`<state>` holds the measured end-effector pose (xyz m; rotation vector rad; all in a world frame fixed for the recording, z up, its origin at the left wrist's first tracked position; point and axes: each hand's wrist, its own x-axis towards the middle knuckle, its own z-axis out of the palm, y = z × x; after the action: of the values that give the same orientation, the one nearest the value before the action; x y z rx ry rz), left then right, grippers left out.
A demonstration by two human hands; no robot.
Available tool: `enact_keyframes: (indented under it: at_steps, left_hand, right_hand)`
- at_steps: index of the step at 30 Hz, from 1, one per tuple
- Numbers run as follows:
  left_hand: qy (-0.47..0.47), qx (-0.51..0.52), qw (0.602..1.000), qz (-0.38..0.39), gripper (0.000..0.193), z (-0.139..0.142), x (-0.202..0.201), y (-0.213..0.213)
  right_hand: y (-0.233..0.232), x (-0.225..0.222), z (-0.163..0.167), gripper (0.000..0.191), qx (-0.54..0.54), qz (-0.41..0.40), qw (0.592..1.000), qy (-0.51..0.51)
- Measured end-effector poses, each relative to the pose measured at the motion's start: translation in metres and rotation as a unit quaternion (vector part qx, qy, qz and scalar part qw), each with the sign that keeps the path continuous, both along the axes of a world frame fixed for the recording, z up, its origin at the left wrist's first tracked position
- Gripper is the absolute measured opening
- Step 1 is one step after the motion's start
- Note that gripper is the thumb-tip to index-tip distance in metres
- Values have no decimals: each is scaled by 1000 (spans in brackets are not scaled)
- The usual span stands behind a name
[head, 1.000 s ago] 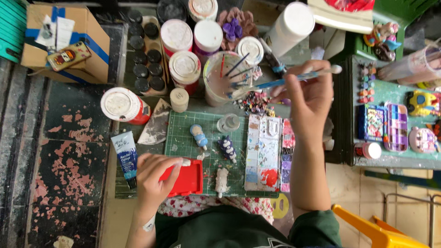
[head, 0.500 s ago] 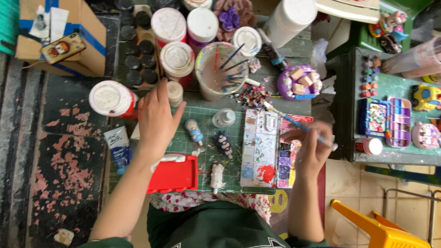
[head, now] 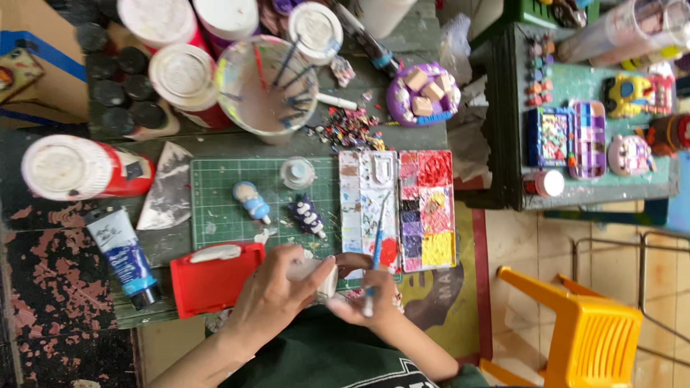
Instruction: The person paints small white figurines at a cluttered craft table, holding a brush and applying paint, dipping the brush in a cup of water between strokes, and later switching to pink paint from a jar to continue painting the figurines.
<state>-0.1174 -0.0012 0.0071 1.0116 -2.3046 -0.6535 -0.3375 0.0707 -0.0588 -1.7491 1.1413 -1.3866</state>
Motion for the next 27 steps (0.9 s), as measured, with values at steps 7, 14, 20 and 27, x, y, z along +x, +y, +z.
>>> enact_keyframes:
  at_steps: [7,14,20,27]
  left_hand:
    - [24,-2,999,33,51,-9,-7,11]
    - [84,162,983,-20,49,-12,-26,-4]
    - [124,325,925,-156,38,-15,-18,-30]
    - [78,681,706,-179,34,-9,-17,-49]
  right_hand:
    - [9,6,-6,51,78,2,997,-16]
    - [1,6,-10,35,98,-39,994,13]
    - [-4,-14,-13,41,47,87,995,16]
    - [-19,-19,-13,45,-8,137,990,34]
